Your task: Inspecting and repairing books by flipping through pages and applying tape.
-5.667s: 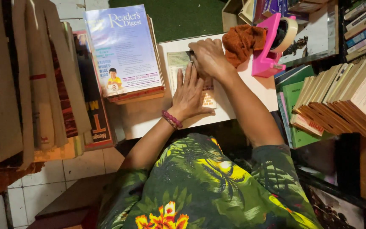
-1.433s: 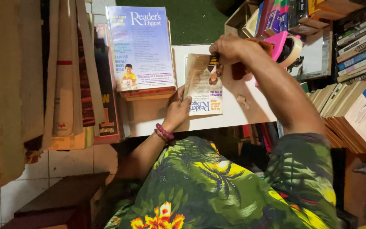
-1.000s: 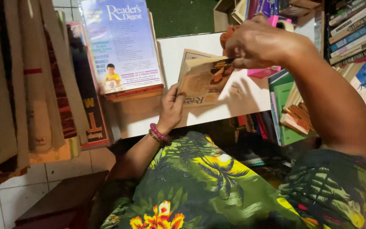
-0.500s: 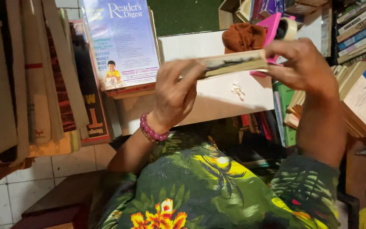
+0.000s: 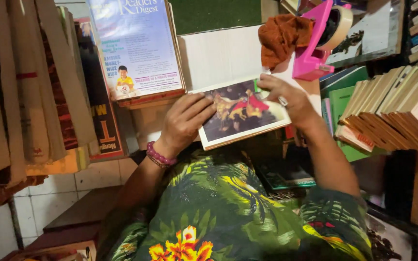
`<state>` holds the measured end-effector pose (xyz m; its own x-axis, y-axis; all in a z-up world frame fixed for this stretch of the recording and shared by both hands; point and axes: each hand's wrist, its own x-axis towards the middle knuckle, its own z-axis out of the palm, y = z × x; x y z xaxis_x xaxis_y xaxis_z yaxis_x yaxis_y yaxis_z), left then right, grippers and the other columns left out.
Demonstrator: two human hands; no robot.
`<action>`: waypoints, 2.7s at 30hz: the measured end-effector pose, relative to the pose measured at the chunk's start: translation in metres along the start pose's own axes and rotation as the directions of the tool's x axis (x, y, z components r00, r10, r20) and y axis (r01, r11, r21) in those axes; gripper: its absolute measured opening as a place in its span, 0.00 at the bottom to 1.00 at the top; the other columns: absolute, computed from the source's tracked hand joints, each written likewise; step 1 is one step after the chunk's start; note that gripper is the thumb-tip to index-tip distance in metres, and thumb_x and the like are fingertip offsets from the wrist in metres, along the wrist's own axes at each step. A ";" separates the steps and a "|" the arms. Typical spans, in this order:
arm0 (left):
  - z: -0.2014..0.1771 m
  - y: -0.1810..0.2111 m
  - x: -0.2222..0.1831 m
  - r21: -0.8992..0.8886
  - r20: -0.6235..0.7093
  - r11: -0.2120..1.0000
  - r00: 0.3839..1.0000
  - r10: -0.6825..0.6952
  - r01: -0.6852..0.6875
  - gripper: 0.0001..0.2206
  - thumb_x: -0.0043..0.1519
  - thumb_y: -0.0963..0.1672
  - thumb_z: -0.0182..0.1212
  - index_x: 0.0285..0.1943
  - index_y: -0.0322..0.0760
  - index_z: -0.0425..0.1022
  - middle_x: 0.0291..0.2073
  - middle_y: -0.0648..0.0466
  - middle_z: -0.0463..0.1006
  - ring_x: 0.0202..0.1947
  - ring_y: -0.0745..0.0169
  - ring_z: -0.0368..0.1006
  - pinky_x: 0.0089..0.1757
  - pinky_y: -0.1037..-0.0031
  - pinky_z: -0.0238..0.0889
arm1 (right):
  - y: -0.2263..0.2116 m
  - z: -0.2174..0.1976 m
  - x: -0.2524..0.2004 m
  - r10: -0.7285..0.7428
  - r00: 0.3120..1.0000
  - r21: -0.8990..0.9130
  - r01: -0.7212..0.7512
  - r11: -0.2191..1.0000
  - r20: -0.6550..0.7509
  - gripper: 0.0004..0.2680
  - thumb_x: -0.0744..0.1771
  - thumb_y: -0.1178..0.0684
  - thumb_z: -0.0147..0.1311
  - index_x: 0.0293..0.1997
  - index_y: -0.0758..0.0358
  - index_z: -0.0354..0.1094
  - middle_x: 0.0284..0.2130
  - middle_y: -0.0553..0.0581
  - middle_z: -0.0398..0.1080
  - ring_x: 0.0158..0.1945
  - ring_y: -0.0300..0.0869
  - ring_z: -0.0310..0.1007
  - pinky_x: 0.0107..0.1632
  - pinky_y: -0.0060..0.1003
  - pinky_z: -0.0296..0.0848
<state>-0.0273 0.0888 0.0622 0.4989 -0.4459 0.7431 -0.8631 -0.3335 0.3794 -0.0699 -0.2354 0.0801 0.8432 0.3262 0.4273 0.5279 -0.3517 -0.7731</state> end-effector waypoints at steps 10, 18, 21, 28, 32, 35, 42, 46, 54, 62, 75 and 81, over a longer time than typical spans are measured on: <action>0.027 0.010 -0.071 -0.070 0.134 0.998 0.991 0.010 -0.001 0.15 0.72 0.40 0.42 0.55 0.38 0.79 0.53 0.45 0.80 0.54 0.44 0.76 0.52 0.59 0.71 | -0.005 0.019 -0.030 -0.077 0.984 -0.397 0.136 0.908 0.162 0.02 0.70 0.60 0.53 0.41 0.67 0.69 0.52 0.66 0.76 0.58 0.61 0.75 0.57 0.54 0.71; 0.033 0.006 -0.078 -0.346 0.142 0.885 0.949 -0.280 0.313 0.13 0.69 0.40 0.51 0.58 0.36 0.78 0.52 0.44 0.80 0.54 0.40 0.76 0.53 0.55 0.70 | 0.002 0.021 -0.031 0.060 0.998 -0.143 -0.059 0.988 0.000 0.09 0.68 0.56 0.60 0.48 0.73 0.70 0.50 0.69 0.76 0.57 0.64 0.75 0.57 0.53 0.70; 0.046 -0.001 -0.088 -0.354 0.140 0.844 0.915 -0.378 0.403 0.11 0.67 0.41 0.57 0.57 0.35 0.78 0.49 0.45 0.81 0.51 0.41 0.78 0.51 0.57 0.71 | 0.011 0.027 -0.031 0.122 0.988 -0.079 -0.130 0.988 -0.094 0.10 0.68 0.55 0.62 0.49 0.73 0.70 0.48 0.69 0.76 0.54 0.64 0.76 0.56 0.51 0.71; 0.057 -0.009 -0.086 -0.312 0.143 0.825 0.881 -0.451 0.472 0.11 0.67 0.41 0.57 0.57 0.35 0.76 0.48 0.48 0.82 0.49 0.43 0.79 0.48 0.59 0.73 | 0.017 0.020 -0.030 0.190 0.975 -0.111 -0.203 0.973 -0.117 0.07 0.71 0.54 0.56 0.46 0.69 0.72 0.41 0.65 0.78 0.48 0.62 0.79 0.50 0.50 0.75; 0.082 -0.014 -0.093 -0.257 0.098 0.806 0.844 -0.528 0.534 0.14 0.65 0.39 0.59 0.59 0.33 0.71 0.43 0.42 0.82 0.43 0.37 0.79 0.41 0.55 0.74 | 0.032 0.015 -0.042 0.215 0.967 -0.189 -0.240 0.952 -0.139 0.01 0.69 0.64 0.58 0.41 0.71 0.70 0.35 0.70 0.75 0.40 0.67 0.76 0.44 0.59 0.74; 0.065 0.001 -0.062 -0.143 0.060 0.827 0.839 -0.541 0.544 0.24 0.65 0.40 0.63 0.68 0.26 0.59 0.41 0.30 0.78 0.40 0.28 0.77 0.38 0.47 0.74 | 0.030 0.015 -0.031 0.178 0.973 -0.296 -0.215 0.931 -0.146 0.03 0.69 0.62 0.61 0.40 0.70 0.70 0.33 0.69 0.71 0.37 0.66 0.73 0.43 0.58 0.72; 0.084 0.003 -0.095 0.263 0.102 0.900 0.917 -0.385 0.348 0.41 0.59 0.38 0.66 0.72 0.07 0.40 0.53 0.18 0.68 0.42 0.26 0.73 0.45 0.50 0.69 | 0.048 0.015 -0.029 0.079 0.988 -0.431 -0.129 0.893 -0.132 0.06 0.69 0.56 0.64 0.40 0.64 0.70 0.33 0.61 0.59 0.38 0.60 0.65 0.48 0.52 0.67; 0.039 0.037 -0.055 0.467 0.190 0.848 0.909 -0.371 0.249 0.43 0.53 0.50 0.75 0.72 0.19 0.59 0.58 0.29 0.70 0.49 0.35 0.74 0.51 0.58 0.70 | 0.073 0.006 -0.036 0.103 0.993 -0.446 -0.120 0.887 -0.061 0.07 0.66 0.59 0.64 0.45 0.61 0.71 0.34 0.58 0.63 0.46 0.54 0.67 0.54 0.44 0.61; 0.060 0.020 0.061 0.438 0.641 0.898 0.685 -0.347 0.044 0.30 0.88 0.58 0.57 0.80 0.48 0.40 0.76 0.43 0.38 0.76 0.42 0.35 0.70 0.51 0.27 | 0.021 0.001 0.002 0.255 0.966 -0.437 -0.215 0.873 0.033 0.21 0.59 0.67 0.50 0.60 0.69 0.67 0.37 0.60 0.64 0.43 0.51 0.57 0.54 0.43 0.54; 0.107 -0.039 0.024 0.466 0.531 0.879 0.763 -0.368 0.100 0.49 0.60 0.73 0.50 0.82 0.56 0.36 0.77 0.39 0.44 0.77 0.36 0.42 0.69 0.47 0.20 | 0.044 0.007 0.003 0.296 0.952 -0.597 -0.191 0.779 0.080 0.08 0.68 0.55 0.57 0.48 0.68 0.68 0.39 0.60 0.67 0.48 0.52 0.60 0.55 0.46 0.54; 0.102 -0.032 0.025 0.498 0.394 0.850 0.827 -0.400 0.173 0.41 0.54 0.66 0.64 0.68 0.43 0.62 0.55 0.39 0.63 0.47 0.44 0.59 0.49 0.54 0.53 | -0.027 0.012 -0.039 0.367 0.884 -0.680 -0.459 0.572 -0.288 0.15 0.64 0.66 0.61 0.57 0.70 0.74 0.46 0.67 0.67 0.44 0.54 0.67 0.50 0.47 0.67; 0.120 -0.030 0.025 0.638 0.437 0.758 0.746 -0.503 0.137 0.46 0.58 0.71 0.53 0.66 0.35 0.66 0.44 0.44 0.69 0.38 0.54 0.65 0.36 0.64 0.65 | -0.014 0.024 -0.047 0.318 0.834 -0.600 -0.547 0.584 -0.451 0.11 0.65 0.70 0.56 0.52 0.75 0.74 0.39 0.68 0.69 0.37 0.54 0.70 0.41 0.44 0.72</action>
<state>0.0199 -0.0120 0.0031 0.8404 -0.5279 0.1226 -0.5355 -0.8437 0.0373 -0.1199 -0.2248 0.0595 0.9169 -0.2354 0.3222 -0.0915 -0.9100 -0.4045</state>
